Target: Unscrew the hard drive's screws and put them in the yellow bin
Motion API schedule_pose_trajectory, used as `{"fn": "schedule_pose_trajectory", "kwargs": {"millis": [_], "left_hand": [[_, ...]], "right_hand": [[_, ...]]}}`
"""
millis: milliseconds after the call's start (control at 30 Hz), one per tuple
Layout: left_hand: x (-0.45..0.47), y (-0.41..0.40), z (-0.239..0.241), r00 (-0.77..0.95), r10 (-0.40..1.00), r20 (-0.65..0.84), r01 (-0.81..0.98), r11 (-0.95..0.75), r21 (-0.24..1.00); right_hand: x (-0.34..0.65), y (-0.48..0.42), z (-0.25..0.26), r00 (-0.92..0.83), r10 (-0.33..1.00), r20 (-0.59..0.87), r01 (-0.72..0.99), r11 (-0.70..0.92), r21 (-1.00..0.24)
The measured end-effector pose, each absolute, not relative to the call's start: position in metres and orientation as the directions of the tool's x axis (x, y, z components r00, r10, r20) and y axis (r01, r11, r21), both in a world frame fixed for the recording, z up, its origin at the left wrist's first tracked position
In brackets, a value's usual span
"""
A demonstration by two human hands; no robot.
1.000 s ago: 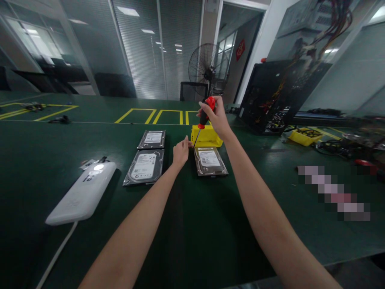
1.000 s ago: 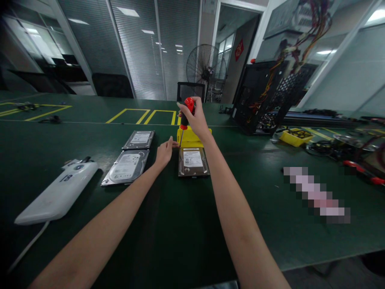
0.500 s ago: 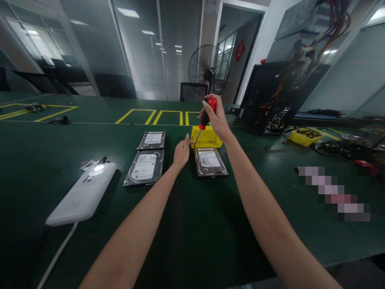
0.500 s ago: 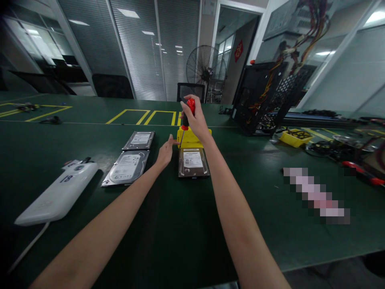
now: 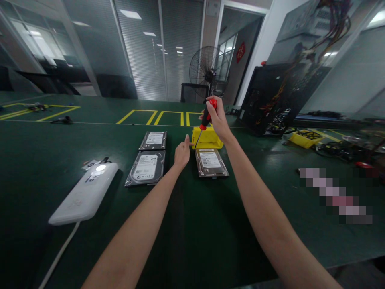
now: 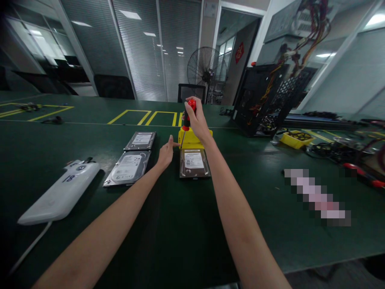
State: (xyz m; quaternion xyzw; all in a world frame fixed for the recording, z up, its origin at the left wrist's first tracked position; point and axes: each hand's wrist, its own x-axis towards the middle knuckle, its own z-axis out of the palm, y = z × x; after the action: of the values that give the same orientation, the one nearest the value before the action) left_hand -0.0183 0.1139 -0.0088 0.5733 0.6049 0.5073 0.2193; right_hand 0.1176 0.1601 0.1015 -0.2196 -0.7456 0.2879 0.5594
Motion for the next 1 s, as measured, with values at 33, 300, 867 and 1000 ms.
{"fn": "schedule_pose_trajectory", "kwargs": {"millis": [33,300,867,1000], "left_hand": [[-0.018,0.114,-0.009,-0.242,0.918,0.315,0.467,-0.175,0.867],[-0.018,0.11,-0.007,-0.244,0.92,0.307,0.515,-0.145,0.845],[-0.017,0.11,-0.005,-0.26,0.842,0.473,0.609,-0.237,0.757],[-0.016,0.114,-0.007,-0.193,0.88,0.433,0.552,-0.267,0.79]], "right_hand": [[0.118,0.161,0.101,-0.274,0.65,0.709,-0.001,0.737,-0.676],[0.12,0.16,0.101,-0.29,0.652,0.701,-0.004,0.732,-0.682],[0.12,0.157,0.103,-0.278,0.652,0.706,-0.044,0.726,-0.687],[0.121,0.157,0.103,-0.28,0.647,0.709,-0.075,0.722,-0.688]]}}
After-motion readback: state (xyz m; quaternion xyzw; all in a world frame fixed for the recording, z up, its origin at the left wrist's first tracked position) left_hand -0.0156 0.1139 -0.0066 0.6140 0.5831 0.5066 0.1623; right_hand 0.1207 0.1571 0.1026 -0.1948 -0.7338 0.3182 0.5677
